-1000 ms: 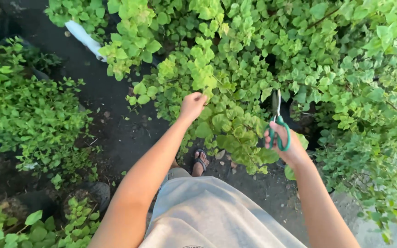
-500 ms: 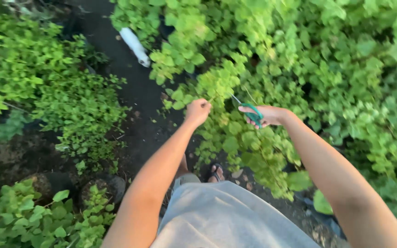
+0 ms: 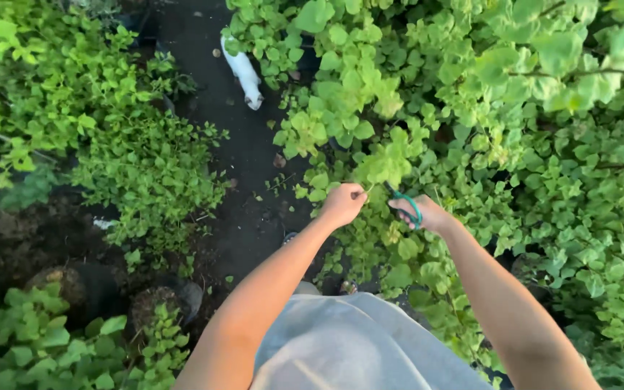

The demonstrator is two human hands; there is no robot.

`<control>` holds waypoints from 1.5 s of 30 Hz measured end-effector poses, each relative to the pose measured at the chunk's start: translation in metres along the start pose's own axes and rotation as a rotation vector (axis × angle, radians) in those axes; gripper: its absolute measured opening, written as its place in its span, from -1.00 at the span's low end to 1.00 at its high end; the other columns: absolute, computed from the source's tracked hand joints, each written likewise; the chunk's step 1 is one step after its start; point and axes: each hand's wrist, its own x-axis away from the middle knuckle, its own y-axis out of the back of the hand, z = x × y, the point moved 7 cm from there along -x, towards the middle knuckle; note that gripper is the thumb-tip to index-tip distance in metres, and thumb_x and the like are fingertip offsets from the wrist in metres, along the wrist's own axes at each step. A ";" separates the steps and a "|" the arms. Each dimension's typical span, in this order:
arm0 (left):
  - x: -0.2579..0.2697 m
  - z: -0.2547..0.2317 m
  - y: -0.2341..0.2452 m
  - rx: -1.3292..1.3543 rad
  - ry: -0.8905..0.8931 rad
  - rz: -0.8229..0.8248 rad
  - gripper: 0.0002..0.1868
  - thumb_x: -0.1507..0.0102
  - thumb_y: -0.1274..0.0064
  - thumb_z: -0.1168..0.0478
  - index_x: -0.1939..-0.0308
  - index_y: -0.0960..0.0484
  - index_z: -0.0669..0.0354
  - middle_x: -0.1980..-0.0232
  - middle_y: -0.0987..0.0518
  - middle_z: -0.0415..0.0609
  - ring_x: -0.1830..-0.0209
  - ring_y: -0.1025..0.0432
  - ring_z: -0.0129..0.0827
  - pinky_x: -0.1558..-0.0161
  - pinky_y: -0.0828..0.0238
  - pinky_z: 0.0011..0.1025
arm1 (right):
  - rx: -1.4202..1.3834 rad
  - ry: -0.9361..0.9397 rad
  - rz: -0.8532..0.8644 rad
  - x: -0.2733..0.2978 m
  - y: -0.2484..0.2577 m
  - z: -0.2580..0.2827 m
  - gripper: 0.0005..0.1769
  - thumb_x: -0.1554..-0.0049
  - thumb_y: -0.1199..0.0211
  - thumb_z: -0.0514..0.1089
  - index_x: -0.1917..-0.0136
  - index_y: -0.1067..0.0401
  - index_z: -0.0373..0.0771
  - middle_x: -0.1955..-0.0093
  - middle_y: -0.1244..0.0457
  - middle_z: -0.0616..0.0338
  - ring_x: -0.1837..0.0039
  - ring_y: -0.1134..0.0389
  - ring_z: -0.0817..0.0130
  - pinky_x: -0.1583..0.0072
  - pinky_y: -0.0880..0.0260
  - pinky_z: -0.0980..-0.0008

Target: Pruning and trimming bushes and small plants in a garden nursery using hand shears.

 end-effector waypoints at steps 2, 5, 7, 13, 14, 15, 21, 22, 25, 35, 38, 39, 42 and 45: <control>-0.003 0.004 0.012 0.028 -0.005 0.017 -0.75 -0.26 -0.10 0.09 0.32 -0.64 0.23 0.46 -0.60 0.07 0.48 -0.49 -0.12 0.35 -0.36 -0.19 | -0.009 0.014 -0.044 -0.002 -0.001 -0.005 -0.41 -0.03 -0.40 0.32 0.31 -0.40 -0.27 0.40 -0.23 0.25 0.41 -0.21 0.44 0.34 -0.14 0.45; 0.004 0.012 0.039 0.014 -0.054 -0.011 -0.73 -0.26 -0.14 0.10 0.34 -0.63 0.27 0.44 -0.59 0.07 0.46 -0.48 -0.15 0.36 -0.36 -0.20 | -0.164 0.064 -0.072 0.008 -0.018 -0.009 -0.51 -0.06 -0.42 0.21 0.27 -0.40 -0.26 0.38 -0.21 0.25 0.39 -0.19 0.46 0.33 -0.16 0.45; 0.016 0.021 0.063 0.041 0.061 0.005 -0.69 -0.32 -0.10 0.08 0.33 -0.61 0.30 0.47 -0.58 0.10 0.49 -0.46 -0.15 0.36 -0.33 -0.19 | -0.266 0.102 -0.042 0.017 -0.035 -0.011 -0.55 -0.13 -0.37 0.18 0.24 -0.39 -0.24 0.37 -0.19 0.27 0.37 -0.16 0.48 0.31 -0.17 0.47; 0.063 0.068 0.155 -0.043 0.176 -0.242 -0.76 -0.25 -0.11 0.09 0.21 -0.69 0.21 0.35 -0.68 0.11 0.33 -0.63 -0.12 0.25 -0.51 -0.23 | -0.392 0.252 -0.077 0.047 -0.079 0.011 -0.54 -0.12 -0.29 0.20 0.24 -0.40 -0.26 0.37 -0.25 0.24 0.33 -0.27 0.41 0.22 -0.31 0.41; 0.067 0.080 0.160 -0.044 0.174 -0.241 -0.76 -0.25 -0.11 0.09 0.21 -0.69 0.21 0.35 -0.68 0.11 0.33 -0.63 -0.12 0.25 -0.51 -0.23 | -0.393 0.254 -0.079 0.051 -0.082 0.021 -0.54 -0.12 -0.29 0.20 0.24 -0.40 -0.26 0.37 -0.25 0.24 0.33 -0.27 0.41 0.22 -0.31 0.41; 0.069 0.094 0.168 -0.047 0.192 -0.249 -0.75 -0.25 -0.11 0.09 0.20 -0.68 0.22 0.32 -0.70 0.11 0.27 -0.64 -0.11 0.21 -0.53 -0.23 | -0.306 0.277 -0.110 0.056 -0.085 0.033 -0.51 -0.12 -0.27 0.24 0.24 -0.42 -0.24 0.37 -0.26 0.25 0.32 -0.28 0.43 0.21 -0.30 0.41; 0.052 0.123 0.186 -0.270 0.076 -0.235 -0.65 -0.23 -0.19 0.13 -0.01 -0.66 0.26 0.11 -0.69 0.18 0.07 -0.57 0.02 0.06 -0.46 -0.16 | 0.129 0.318 -0.401 0.101 -0.055 0.095 -0.46 -0.09 -0.31 0.29 0.24 -0.45 -0.27 0.39 -0.27 0.20 0.31 -0.28 0.41 0.20 -0.26 0.34; 0.048 0.111 0.187 -0.256 0.055 -0.236 -0.61 -0.20 -0.22 0.14 -0.05 -0.67 0.25 0.06 -0.68 0.19 0.03 -0.55 0.01 0.03 -0.45 -0.16 | 0.158 0.355 -0.478 0.114 -0.041 0.106 -0.47 -0.07 -0.33 0.28 0.23 -0.46 -0.27 0.38 -0.28 0.20 0.31 -0.27 0.42 0.20 -0.27 0.33; 0.033 0.046 0.175 -0.061 0.080 -0.103 -0.70 -0.23 -0.15 0.15 -0.02 -0.73 0.10 0.11 -0.75 0.03 0.10 -0.66 -0.24 0.03 -0.55 -0.34 | 0.166 0.456 -0.660 0.157 0.007 0.124 -0.50 -0.07 -0.35 0.25 0.17 -0.49 -0.27 0.36 -0.30 0.22 0.29 -0.27 0.42 0.18 -0.30 0.32; 0.011 -0.303 0.106 -0.030 -0.534 0.050 -0.81 -0.29 -0.08 0.23 0.05 -0.68 0.17 0.16 -0.65 -0.02 0.27 -0.59 -0.27 0.16 -0.54 -0.38 | 0.542 0.373 -1.172 0.270 0.130 0.123 -0.40 -0.09 -0.37 0.33 0.26 -0.42 -0.29 0.34 -0.32 -0.03 0.23 -0.37 -0.03 0.12 -0.34 0.05; -0.001 -0.365 0.076 -0.072 -0.605 0.083 -0.79 -0.26 -0.11 0.21 0.05 -0.67 0.16 0.21 -0.60 -0.03 0.32 -0.54 -0.23 0.20 -0.51 -0.32 | 0.680 0.390 -1.224 0.282 0.160 0.131 -0.37 -0.09 -0.36 0.36 0.30 -0.39 -0.28 0.28 -0.33 -0.06 0.14 -0.39 -0.10 0.08 -0.37 -0.01; -0.004 -0.387 0.068 -0.157 -0.729 0.023 -0.79 -0.27 -0.13 0.20 0.03 -0.66 0.15 0.19 -0.59 -0.03 0.24 -0.53 -0.20 0.17 -0.50 -0.28 | 0.729 0.407 -1.232 0.286 0.169 0.138 -0.37 -0.09 -0.35 0.37 0.30 -0.39 -0.27 0.26 -0.33 -0.06 0.12 -0.40 -0.10 0.08 -0.38 -0.01; -0.023 -0.429 0.041 -0.255 -0.812 -0.034 -0.78 -0.29 -0.13 0.17 0.00 -0.66 0.08 0.17 -0.58 -0.08 0.19 -0.54 -0.24 0.15 -0.50 -0.28 | 0.811 0.471 -1.239 0.290 0.185 0.159 -0.38 -0.06 -0.34 0.38 0.29 -0.40 -0.26 0.23 -0.34 -0.05 0.10 -0.41 -0.08 0.08 -0.40 -0.01; -0.041 -0.440 0.019 -0.279 -0.769 -0.055 -0.77 -0.28 -0.13 0.14 0.00 -0.67 0.01 0.16 -0.60 -0.14 0.20 -0.56 -0.31 0.17 -0.52 -0.32 | 0.887 0.566 -1.232 0.282 0.197 0.171 -0.41 -0.04 -0.34 0.36 0.28 -0.42 -0.24 0.24 -0.35 -0.01 0.14 -0.42 -0.05 0.10 -0.41 0.00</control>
